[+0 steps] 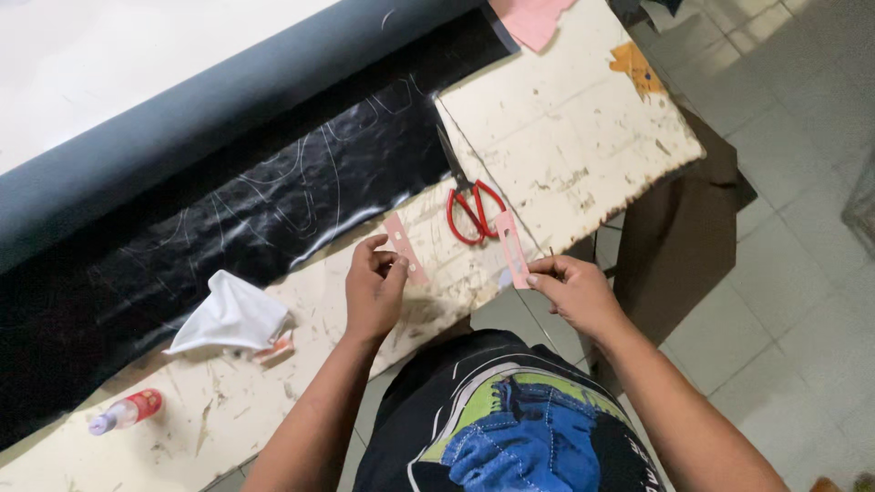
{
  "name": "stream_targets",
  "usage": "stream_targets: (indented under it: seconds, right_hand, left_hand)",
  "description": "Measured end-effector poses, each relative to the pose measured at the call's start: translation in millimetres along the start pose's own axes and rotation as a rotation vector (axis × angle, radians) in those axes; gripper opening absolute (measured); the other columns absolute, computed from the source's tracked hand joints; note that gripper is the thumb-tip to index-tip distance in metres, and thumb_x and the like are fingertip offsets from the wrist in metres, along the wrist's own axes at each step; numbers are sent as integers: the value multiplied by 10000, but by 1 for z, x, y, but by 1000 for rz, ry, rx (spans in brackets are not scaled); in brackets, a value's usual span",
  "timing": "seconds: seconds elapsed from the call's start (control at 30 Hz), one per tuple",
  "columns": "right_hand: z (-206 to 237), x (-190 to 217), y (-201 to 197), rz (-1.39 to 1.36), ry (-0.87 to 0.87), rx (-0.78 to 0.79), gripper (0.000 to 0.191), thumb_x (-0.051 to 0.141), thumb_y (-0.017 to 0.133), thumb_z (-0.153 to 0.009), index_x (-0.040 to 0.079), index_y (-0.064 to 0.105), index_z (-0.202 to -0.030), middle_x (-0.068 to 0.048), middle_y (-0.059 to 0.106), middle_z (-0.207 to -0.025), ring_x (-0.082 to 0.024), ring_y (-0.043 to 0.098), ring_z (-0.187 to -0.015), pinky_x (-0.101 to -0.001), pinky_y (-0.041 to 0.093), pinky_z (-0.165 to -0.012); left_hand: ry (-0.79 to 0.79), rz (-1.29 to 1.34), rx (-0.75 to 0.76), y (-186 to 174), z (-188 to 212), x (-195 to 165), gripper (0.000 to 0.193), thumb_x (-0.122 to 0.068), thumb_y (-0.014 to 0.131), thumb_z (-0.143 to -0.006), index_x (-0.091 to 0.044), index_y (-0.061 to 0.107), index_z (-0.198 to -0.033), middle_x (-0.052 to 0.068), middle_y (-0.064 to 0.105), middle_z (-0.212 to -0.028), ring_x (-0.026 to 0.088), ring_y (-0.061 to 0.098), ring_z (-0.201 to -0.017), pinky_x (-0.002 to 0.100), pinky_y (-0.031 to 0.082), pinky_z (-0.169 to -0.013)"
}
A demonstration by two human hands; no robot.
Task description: The person opens a small bottle of glue and applies it along the marked outlines on a black leather sheet on the work table, wiping the area with a white cloth. They then place a pink paper pattern piece on the sheet, align it, and trace along it with a pen.
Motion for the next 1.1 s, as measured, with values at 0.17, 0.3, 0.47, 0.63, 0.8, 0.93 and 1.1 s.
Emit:
stream_targets:
  seconds: [0.17,0.3,0.47,0.63,0.8,0.93,1.1]
  right_hand:
    - [-63,39,-20,155,-88,47,267,231,737,-878,66,779,-1084,-50,690,-703,-96,562,-512,-270,484,-474]
    - [-107,66,-33,102,-124,69,274,206,733,-869,32,763,-1079,-21,731,-796,-85,588,-569,-277,500,-504]
    - [-163,98,-36,173,-189,81,277,187,748,-872,25,761,-1097,-60,769,-884,-109,673,-728,-267,538,-644]
    - [-187,121,-29,504,-754,53,309,238,779,-891,68,726,-1143,-103,704,-1121,-213,710,-790,-312,572,-724]
    - [-185,116,-1,694,-1213,459,330,254,756,-834,168,717,-1151,-74,631,-1351,-235,687,-702,-354,566,-639]
    - [-196,99,-12,787,-1204,470,330,291,768,-830,153,705,-1124,-87,613,-1322,-258,678,-694,-377,565,-633]
    - [-202,78,-50,747,-1054,406,279,325,758,-821,191,736,-1064,-48,635,-1303,-265,707,-786,-391,573,-689]
  left_hand:
    - [-12,-34,-68,34,-54,-20,476,-87,666,-911,17,486,-1339,89,687,-905,140,653,-797,295,535,-728]
    - [-20,-66,-122,50,-88,-37,486,-85,663,-907,5,469,-1344,90,700,-906,145,671,-787,292,541,-728]
    - [-48,-124,-199,65,-137,-47,460,-81,688,-920,0,482,-1322,102,716,-896,159,691,-790,294,554,-725]
    - [-178,-165,-266,76,-165,-51,357,-81,705,-899,-14,563,-1221,69,742,-896,144,740,-793,292,589,-706]
    - [-183,-238,-276,80,-169,-48,318,-95,702,-910,-42,601,-1206,70,741,-876,156,736,-768,298,588,-703]
    - [-215,-411,-196,78,-163,-43,403,-86,690,-873,-56,578,-1259,106,712,-829,235,714,-727,356,557,-683]
    - [-248,-408,-72,87,-140,-31,371,-134,703,-872,-76,602,-1224,120,727,-841,292,721,-752,391,554,-689]
Point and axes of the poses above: each hand's wrist, its own z-axis away from the middle knuckle, its own y-axis out of the palm, x = y × z, the point moved 1 cm from there along -z, towards the middle knuckle
